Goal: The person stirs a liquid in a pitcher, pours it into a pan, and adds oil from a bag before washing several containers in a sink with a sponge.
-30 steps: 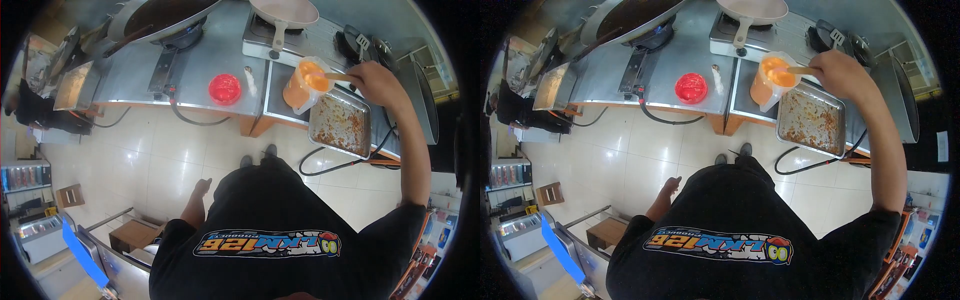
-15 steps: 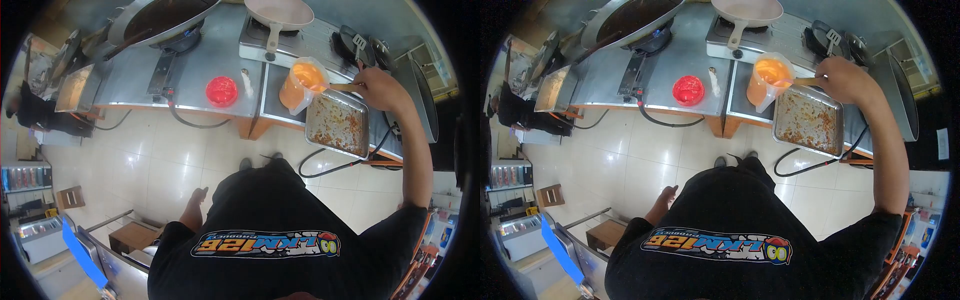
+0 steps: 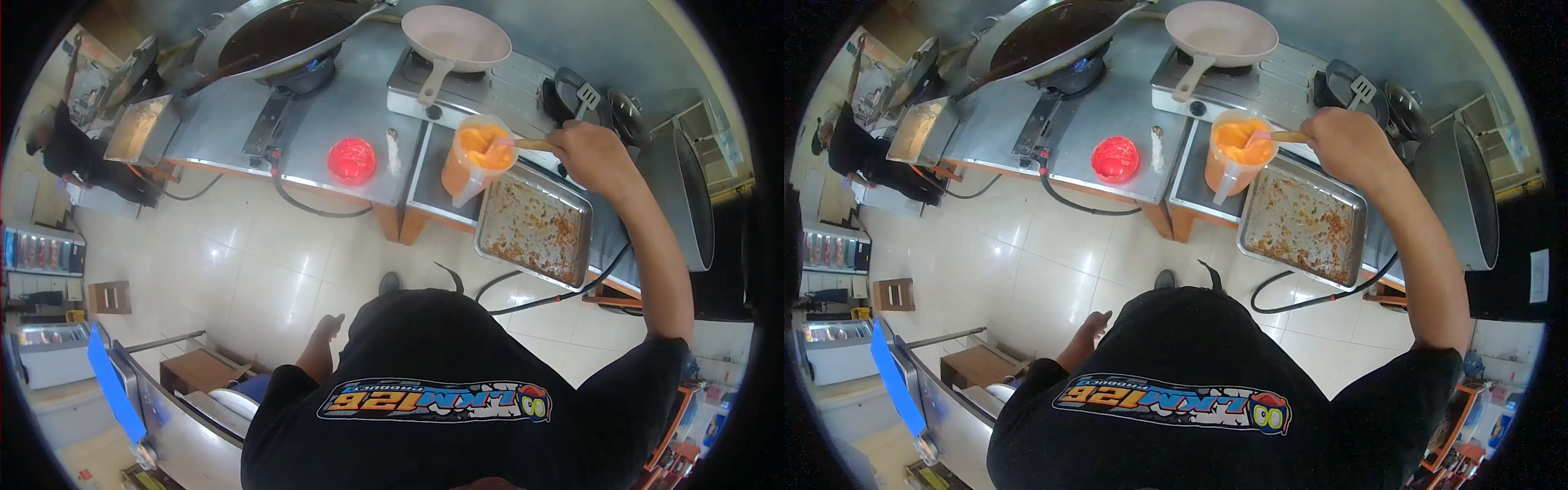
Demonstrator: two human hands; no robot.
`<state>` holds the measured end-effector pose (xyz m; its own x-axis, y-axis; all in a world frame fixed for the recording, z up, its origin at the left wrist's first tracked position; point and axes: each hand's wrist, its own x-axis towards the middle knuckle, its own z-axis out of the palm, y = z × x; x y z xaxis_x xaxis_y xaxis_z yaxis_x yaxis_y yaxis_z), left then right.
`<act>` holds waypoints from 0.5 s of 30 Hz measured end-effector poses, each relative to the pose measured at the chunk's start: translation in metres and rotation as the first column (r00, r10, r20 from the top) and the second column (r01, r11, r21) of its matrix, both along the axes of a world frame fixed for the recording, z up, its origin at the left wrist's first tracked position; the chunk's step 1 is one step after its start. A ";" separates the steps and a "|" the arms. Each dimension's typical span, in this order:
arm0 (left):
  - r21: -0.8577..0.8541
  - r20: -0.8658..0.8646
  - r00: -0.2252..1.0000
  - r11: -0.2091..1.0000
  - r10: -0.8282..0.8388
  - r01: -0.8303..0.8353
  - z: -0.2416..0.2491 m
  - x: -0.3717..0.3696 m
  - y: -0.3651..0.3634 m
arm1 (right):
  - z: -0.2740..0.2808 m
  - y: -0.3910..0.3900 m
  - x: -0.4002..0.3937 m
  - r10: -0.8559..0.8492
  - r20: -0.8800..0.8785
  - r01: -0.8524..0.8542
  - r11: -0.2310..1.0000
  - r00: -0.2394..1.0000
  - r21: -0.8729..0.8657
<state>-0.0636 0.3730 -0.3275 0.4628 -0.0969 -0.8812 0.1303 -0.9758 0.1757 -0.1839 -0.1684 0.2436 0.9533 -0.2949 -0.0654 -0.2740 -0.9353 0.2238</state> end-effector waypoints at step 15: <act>0.015 -0.011 0.999 0.999 0.047 -0.047 0.029 -0.056 -0.021 | 0.022 -0.018 -0.032 0.108 0.178 -0.126 0.988 0.978 0.094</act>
